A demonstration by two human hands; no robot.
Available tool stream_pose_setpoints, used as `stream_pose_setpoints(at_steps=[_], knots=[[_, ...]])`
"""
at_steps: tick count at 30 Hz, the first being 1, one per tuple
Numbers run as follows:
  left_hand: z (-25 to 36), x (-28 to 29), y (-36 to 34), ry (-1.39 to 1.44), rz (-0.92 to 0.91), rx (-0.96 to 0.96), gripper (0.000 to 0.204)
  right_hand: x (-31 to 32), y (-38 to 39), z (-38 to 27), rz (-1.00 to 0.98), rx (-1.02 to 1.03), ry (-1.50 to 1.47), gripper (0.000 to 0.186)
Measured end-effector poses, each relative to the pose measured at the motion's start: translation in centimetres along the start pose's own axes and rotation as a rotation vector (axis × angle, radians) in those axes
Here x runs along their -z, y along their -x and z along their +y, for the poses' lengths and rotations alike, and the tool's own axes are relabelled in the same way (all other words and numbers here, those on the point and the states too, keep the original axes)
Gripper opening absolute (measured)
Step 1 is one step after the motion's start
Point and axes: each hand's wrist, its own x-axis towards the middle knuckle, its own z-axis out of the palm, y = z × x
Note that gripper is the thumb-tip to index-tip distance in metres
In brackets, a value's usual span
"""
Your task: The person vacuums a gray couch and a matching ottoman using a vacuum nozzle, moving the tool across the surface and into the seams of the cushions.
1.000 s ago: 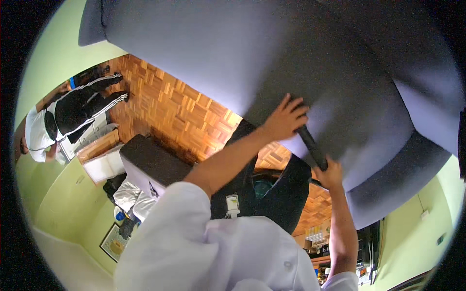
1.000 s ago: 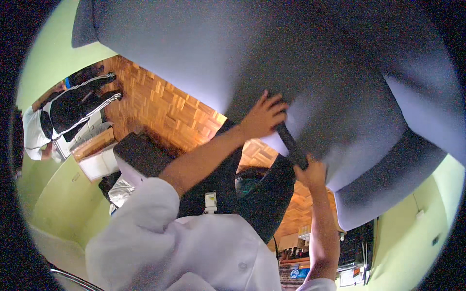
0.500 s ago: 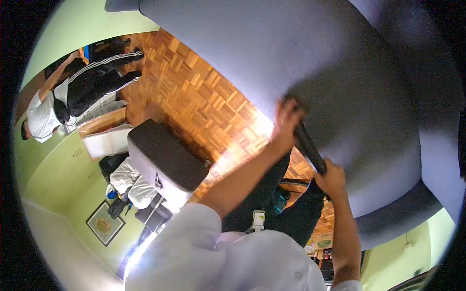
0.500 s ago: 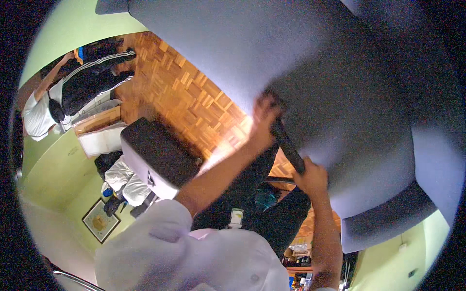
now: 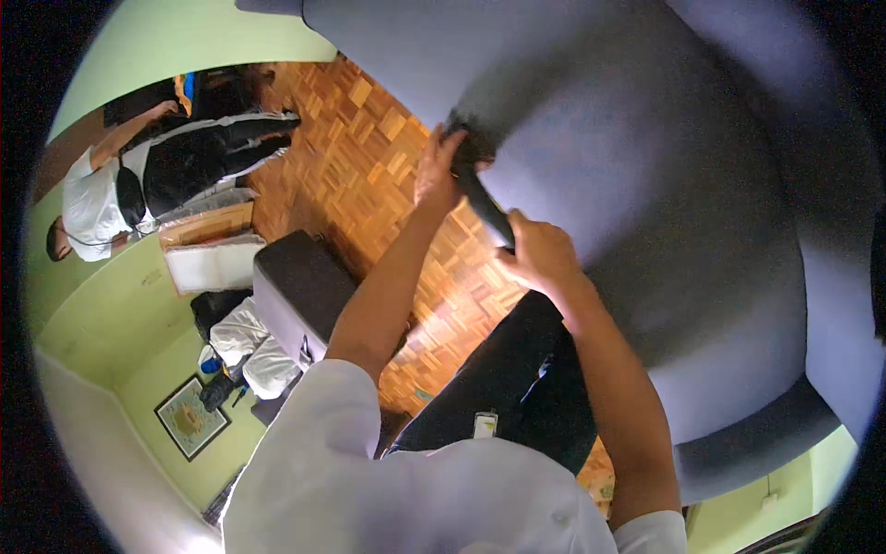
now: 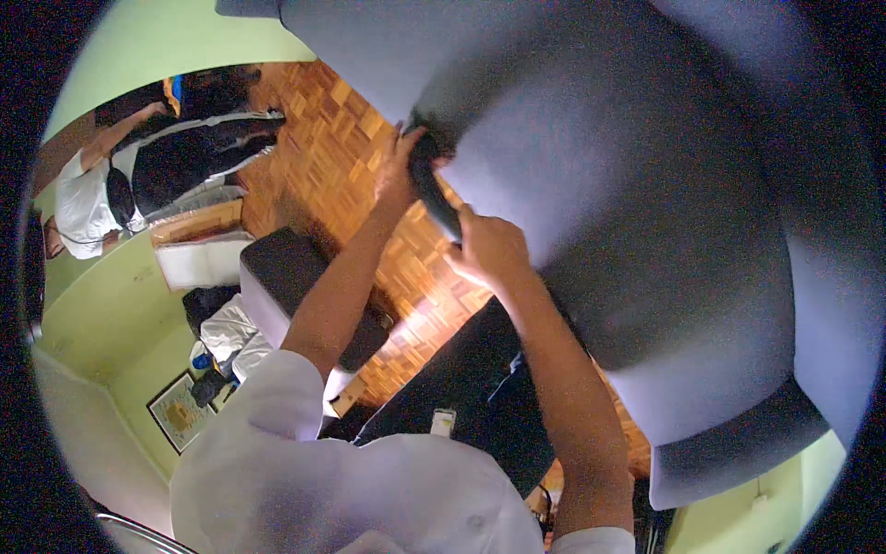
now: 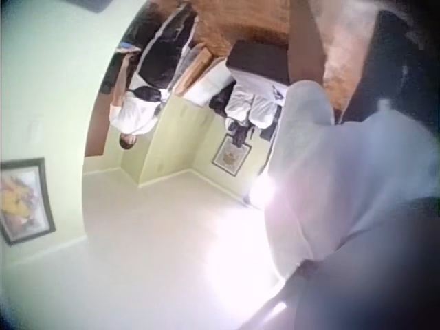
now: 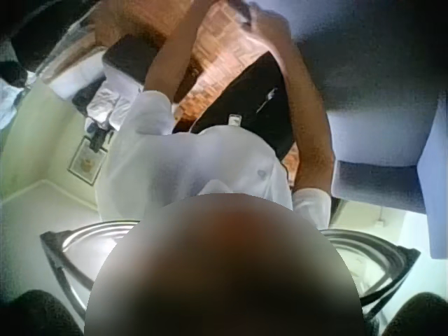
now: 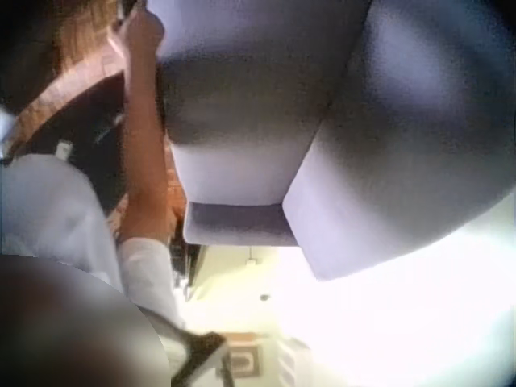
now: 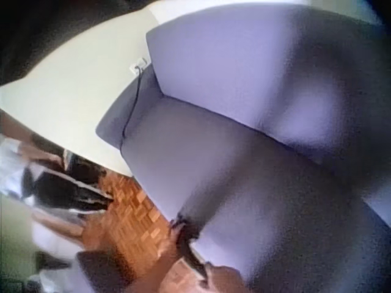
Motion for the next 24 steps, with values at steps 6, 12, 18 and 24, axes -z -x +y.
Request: stream_pose_setpoints(at_steps=[6,12,18,24], knots=[[1.1,-3.4,-0.3,1.42,0.096,0.726,0.061,-3.4,3.6,6.5,0.101,-0.005,-0.236,0.054],[14.2,-5.4,11.8,0.756,-0.305,0.257,0.072,-7.9,20.1,14.4,0.342,-0.131,0.078,0.042],[15.1,-2.8,13.8,0.472,-0.46,0.032,0.086,-8.1,23.9,11.6,0.446,-0.25,0.186,0.026],[-0.2,1.5,-1.4,0.378,-0.218,-0.092,0.075,-5.9,5.7,1.5,0.521,-0.145,0.136,0.025]])
